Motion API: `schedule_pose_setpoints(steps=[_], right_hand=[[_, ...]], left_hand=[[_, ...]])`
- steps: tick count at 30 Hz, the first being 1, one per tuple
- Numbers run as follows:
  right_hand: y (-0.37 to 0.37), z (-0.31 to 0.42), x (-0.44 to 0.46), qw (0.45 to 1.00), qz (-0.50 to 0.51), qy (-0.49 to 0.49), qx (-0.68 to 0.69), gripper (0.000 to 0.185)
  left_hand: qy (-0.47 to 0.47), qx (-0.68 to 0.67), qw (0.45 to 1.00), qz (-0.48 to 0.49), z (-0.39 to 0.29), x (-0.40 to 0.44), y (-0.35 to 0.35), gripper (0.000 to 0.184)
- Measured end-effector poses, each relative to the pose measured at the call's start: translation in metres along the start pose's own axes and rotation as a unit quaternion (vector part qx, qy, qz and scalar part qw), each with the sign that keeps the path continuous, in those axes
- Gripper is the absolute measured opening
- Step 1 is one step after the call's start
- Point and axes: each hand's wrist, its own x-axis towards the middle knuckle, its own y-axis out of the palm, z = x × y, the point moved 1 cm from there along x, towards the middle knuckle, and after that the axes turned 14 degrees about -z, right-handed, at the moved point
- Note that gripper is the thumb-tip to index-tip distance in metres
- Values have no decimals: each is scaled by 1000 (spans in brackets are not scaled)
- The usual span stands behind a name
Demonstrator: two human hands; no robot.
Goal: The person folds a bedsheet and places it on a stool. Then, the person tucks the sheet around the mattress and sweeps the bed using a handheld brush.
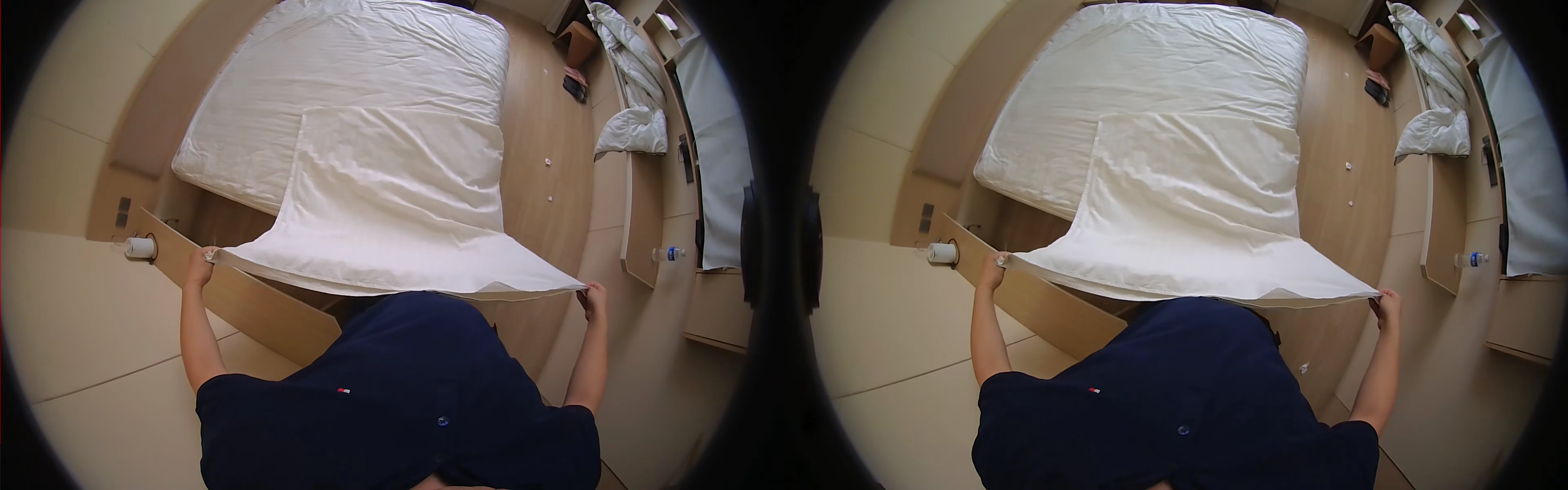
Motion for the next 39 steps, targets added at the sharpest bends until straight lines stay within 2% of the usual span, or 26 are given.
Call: schedule_pose_setpoints(steps=[5, 11, 12, 14, 16, 18, 19, 21, 24, 27, 28, 31, 34, 36, 39], right_hand=[[14, 13, 4, 1000, -8, 17, -14, 12], [61, 82, 22, 987, 35, 43, -151, 14], [72, 92, 40, 989, 39, 46, -137, 14], [98, 118, 83, 991, 42, 58, -110, 14], [128, 163, 73, 995, -39, 48, -74, 17], [141, 173, 121, 997, -34, 74, -1, 16], [154, 183, 129, 995, -24, 86, 53, 14], [181, 206, 146, 982, -2, 101, 159, 18], [218, 265, 125, 967, 146, 135, 162, 34], [267, 259, 178, 952, 241, 95, 165, 49], [288, 253, 201, 953, 274, 33, 124, 58], [360, 208, 303, 985, 166, -23, 27, 38], [432, 204, 335, 992, 124, 1, -10, 27], [466, 197, 371, 991, 134, -1, -12, 20], [517, 195, 407, 993, 114, -18, -24, 11]], left_hand=[[-40, -31, 999, -2, 41, 23, 13, 19], [-66, -107, 992, -24, -12, 78, 29, 18], [-35, -90, 994, -51, -17, 92, 34, 14], [-55, -128, 986, -89, -24, 144, 51, 13], [-63, -139, 980, -126, -26, 198, 65, 14], [-69, -115, 979, -154, -20, 245, 78, 16], [-78, -144, 973, -162, -25, 268, 85, 19], [-90, -117, 969, -196, -40, 307, 101, 21], [-110, -134, 960, -220, -66, 352, 134, 23], [-96, -96, 960, -243, -53, 396, 178, 25], [-79, -72, 961, -255, -59, 401, 193, 27], [-115, 12, 953, -280, -70, 411, 240, 29], [-129, 38, 942, -307, -88, 419, 285, 32], [-151, 86, 935, -309, -86, 428, 302, 34], [-112, 113, 926, -341, -84, 454, 318, 36]])
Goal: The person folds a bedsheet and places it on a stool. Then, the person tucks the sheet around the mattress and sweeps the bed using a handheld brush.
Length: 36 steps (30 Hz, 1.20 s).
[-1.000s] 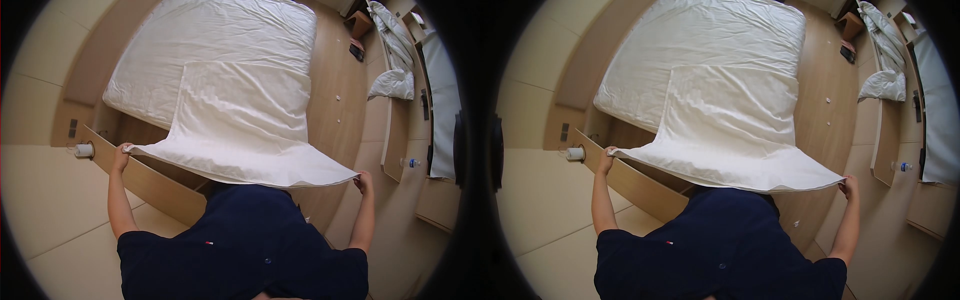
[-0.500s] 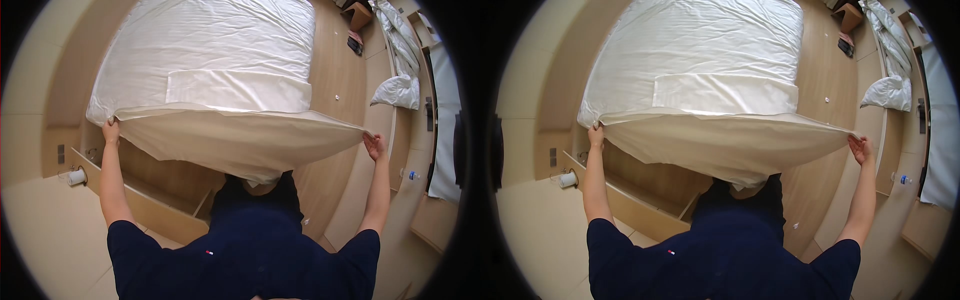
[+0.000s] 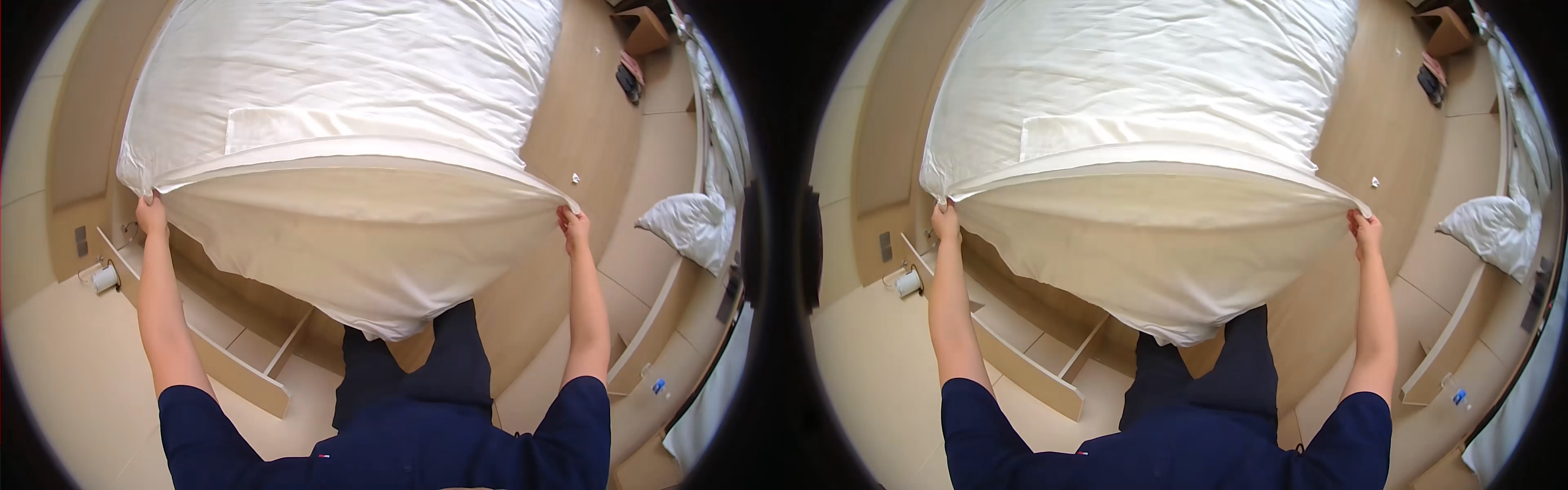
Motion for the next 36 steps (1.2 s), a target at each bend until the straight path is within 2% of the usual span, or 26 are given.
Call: schedule_pose_setpoints(steps=[1, 4, 5, 8, 10, 12, 14, 15, 18, 19, 21, 22, 26, 27, 29, 30, 31, 33, 36], right_hand=[[7, -2, 19, 1000, -3, -6, -10, 10], [40, 0, 63, 999, -17, -21, -29, 9], [50, 0, 73, 999, -22, -22, -33, 9], [76, 3, 92, 998, -40, -20, -52, 8], [87, 1, 100, 996, -56, -4, -73, 8], [96, -5, 107, 996, -59, -3, -71, 9], [102, -14, 117, 997, -56, -14, -54, 9], [105, -18, 117, 998, -52, -24, -28, 19], [121, -19, 86, 997, -41, -48, 48, 60], [117, -24, 79, 998, -13, -38, 48, 80], [97, -68, 83, 995, -76, -32, 54, 79], [89, -96, 87, 992, -105, -30, 57, 79], [45, -257, 32, 976, -159, 111, -99, 74], [31, -312, 18, 969, -132, 143, -151, 73], [43, -356, -50, 943, -69, 242, -218, 76], [55, -360, -82, 934, -37, 306, -181, 78], [66, -364, -105, 919, -5, 369, -141, 80], [77, -383, -130, 873, 68, 482, -14, 71], [90, -432, -130, 838, 53, 502, 207, 64]], left_hand=[[-9, 26, 1000, 5, 0, 7, 11, 41], [52, 161, 986, -6, -1, 28, 45, 47], [26, 212, 977, 7, -28, 24, 46, 50], [45, 268, 962, 16, -54, 28, 78, 50], [50, 227, 972, 15, -57, 36, 116, 48], [-74, 105, 989, 72, -71, 33, 149, 43], [-37, 140, 986, 76, -90, 27, 171, 43], [-17, 157, 984, 80, -89, 23, 186, 44], [200, 59, 977, -43, -41, -7, 240, 63], [201, 50, 978, -13, -39, -32, 244, 68], [199, 27, 979, 39, -39, -86, 239, 80], [215, 28, 973, 79, -26, -116, 240, 78], [325, 19, 915, 238, 8, -281, 201, 70], [316, 7, 905, 284, -4, -326, 173, 69], [335, 68, 868, 361, -6, -400, 133, 68], [350, 102, 844, 393, -5, -427, 120, 68], [338, 101, 843, 407, -2, -447, 112, 68], [315, 96, 837, 437, 5, -476, 105, 70], [318, 124, 844, 414, 10, -493, 116, 72]])
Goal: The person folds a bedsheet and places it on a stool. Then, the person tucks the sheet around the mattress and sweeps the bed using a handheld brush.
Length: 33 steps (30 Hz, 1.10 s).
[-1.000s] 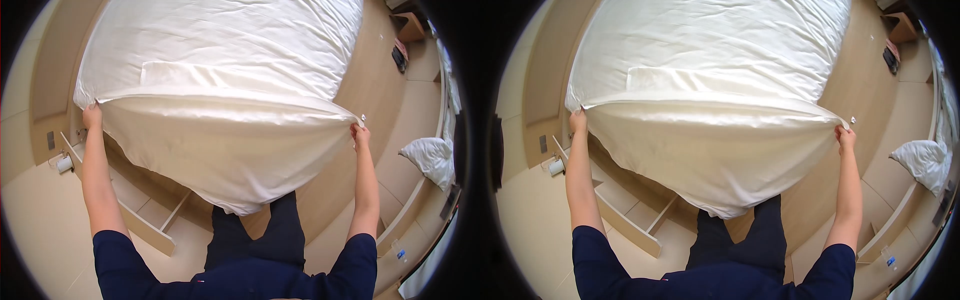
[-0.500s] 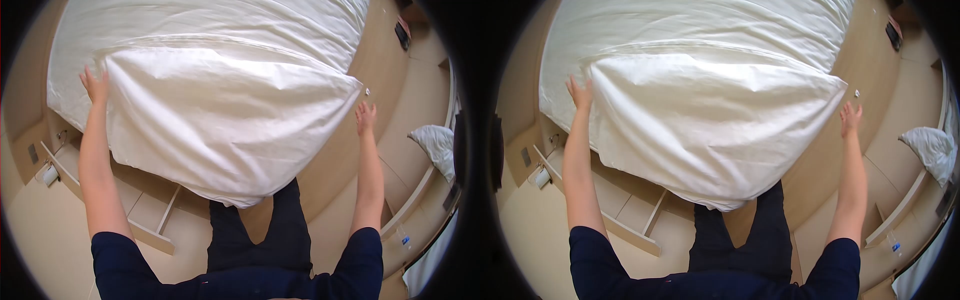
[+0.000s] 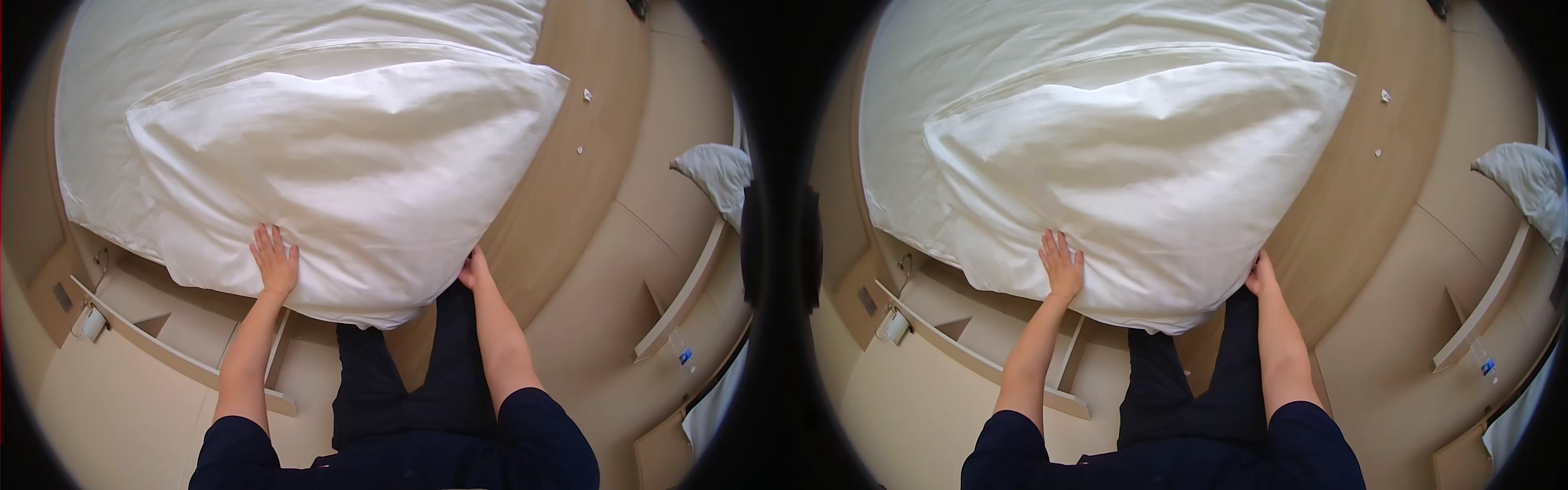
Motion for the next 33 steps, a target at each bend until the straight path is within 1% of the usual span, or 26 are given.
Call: schedule_pose_setpoints(steps=[3, 6, 11, 15, 18, 21, 23, 24, 25, 26, 28, 30, 31, 33], right_hand=[[19, 18, -27, 997, -18, 16, 74, 62], [5, 23, -10, 994, 60, 35, 79, 62], [-31, 22, -6, 986, 49, 10, 159, 55], [-57, 27, -46, 984, 69, -20, 166, 49], [-71, 35, -101, 985, -12, -169, 31, 40], [-107, 43, -120, 983, 16, -183, -27, 31], [-121, 53, -136, 964, 1, -239, -117, 34], [-128, 55, -145, 951, -8, -264, -162, 36], [-135, 57, -155, 912, -29, -357, -199, 32], [-140, 60, -164, 862, -50, -447, -233, 29], [-142, 66, -192, 735, -83, -602, -301, 27], [-142, 75, -242, 578, -106, -722, -365, 28], [-139, 75, -268, 584, -70, -724, -361, 26], [-123, 72, -318, 590, 2, -727, -353, 23]], left_hand=[[-4, 4, 1000, 26, -3, 2, -5, 74], [-2, -15, 999, 38, -5, 3, -15, 75], [5, -48, 999, 23, -15, 6, -25, 75], [-9, -101, 995, 18, -33, 1, -30, 74], [54, -127, 990, 26, -78, -2, -50, 74], [78, -163, 983, 33, -140, -9, -80, 73], [106, -179, 978, 30, -172, -15, -88, 70], [119, -187, 975, 31, -186, -20, -93, 69], [125, -199, 971, 43, -201, -26, -102, 68], [131, -211, 967, 53, -216, -30, -111, 66], [153, -227, 959, 68, -241, -36, -130, 63], [183, -234, 951, 80, -257, -43, -148, 61], [200, -244, 947, 62, -262, -48, -153, 57], [198, -277, 935, 95, -271, -52, -169, 54]])
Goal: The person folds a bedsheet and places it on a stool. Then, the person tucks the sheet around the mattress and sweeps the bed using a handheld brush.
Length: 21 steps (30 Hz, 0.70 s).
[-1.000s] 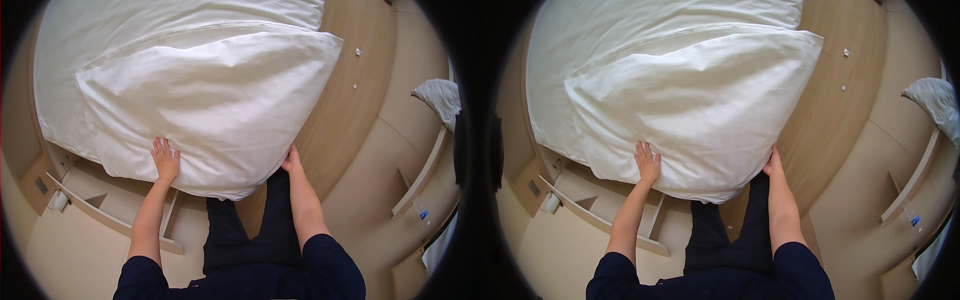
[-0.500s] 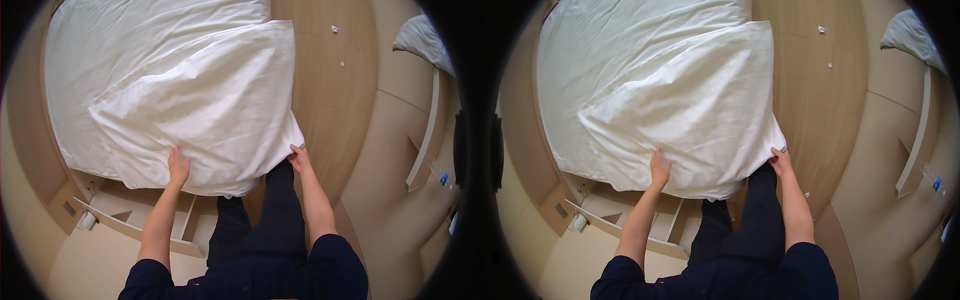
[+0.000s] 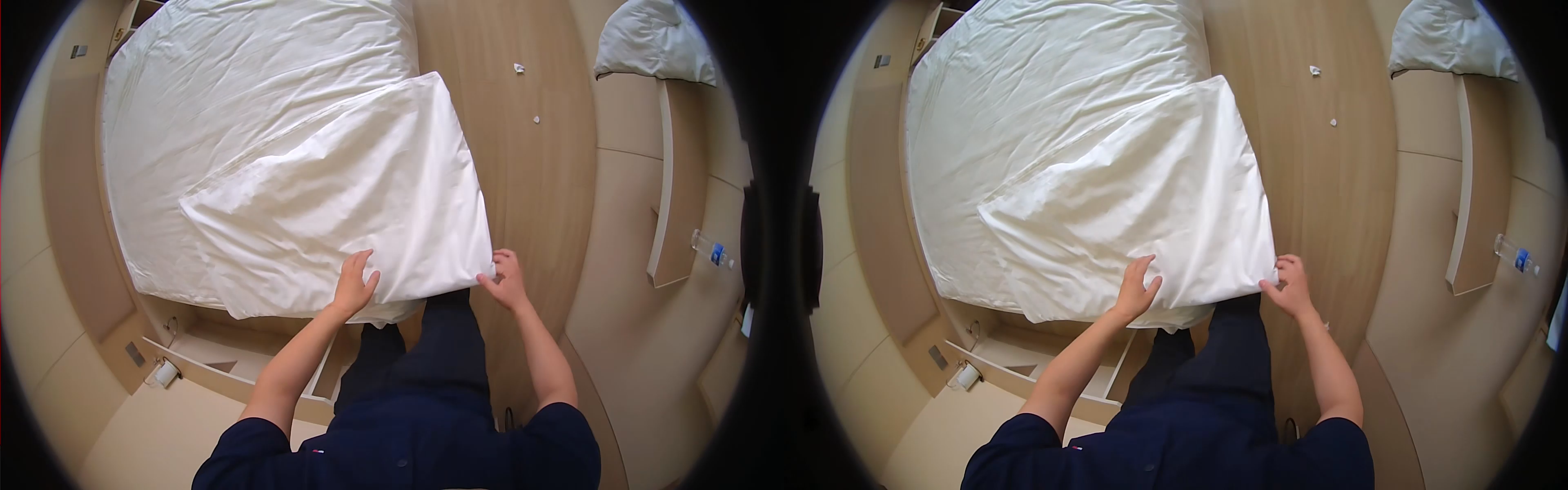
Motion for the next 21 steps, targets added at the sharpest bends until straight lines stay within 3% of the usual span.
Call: schedule_pose_setpoints(steps=[1, 2, 5, 6, 9, 13, 14, 18, 21], right_hand=[[-5, 20, -1, 1000, 19, -20, -1, 24], [-9, 39, -3, 999, 36, -40, -2, 24], [-9, 100, 0, 993, 39, -111, 23, 27], [-6, 121, 1, 990, 32, -135, 38, 28], [2, 170, -2, 982, 164, -86, -20, 27], [19, 232, 0, 988, 135, -74, 28, 18], [23, 239, -1, 988, 123, -80, 46, 13], [36, 265, -8, 988, 118, -92, 46, 9], [36, 277, -15, 981, 127, -136, 56, 19]], left_hand=[[-4, -22, 1000, 13, -11, -3, -5, 53], [60, -3, 998, -12, -25, -6, -9, 51], [-6, -143, 987, 79, -74, -19, -27, 49], [40, -152, 985, 72, -89, -24, -31, 50], [-68, -244, 962, 104, -147, -41, -60, 52], [-137, -343, 928, 58, -156, -68, -70, 57], [-192, -400, 895, 51, -152, -71, -70, 55], [-271, -427, 860, 62, -147, -62, -97, 59], [-284, -373, 880, 70, -158, -55, -114, 64]])
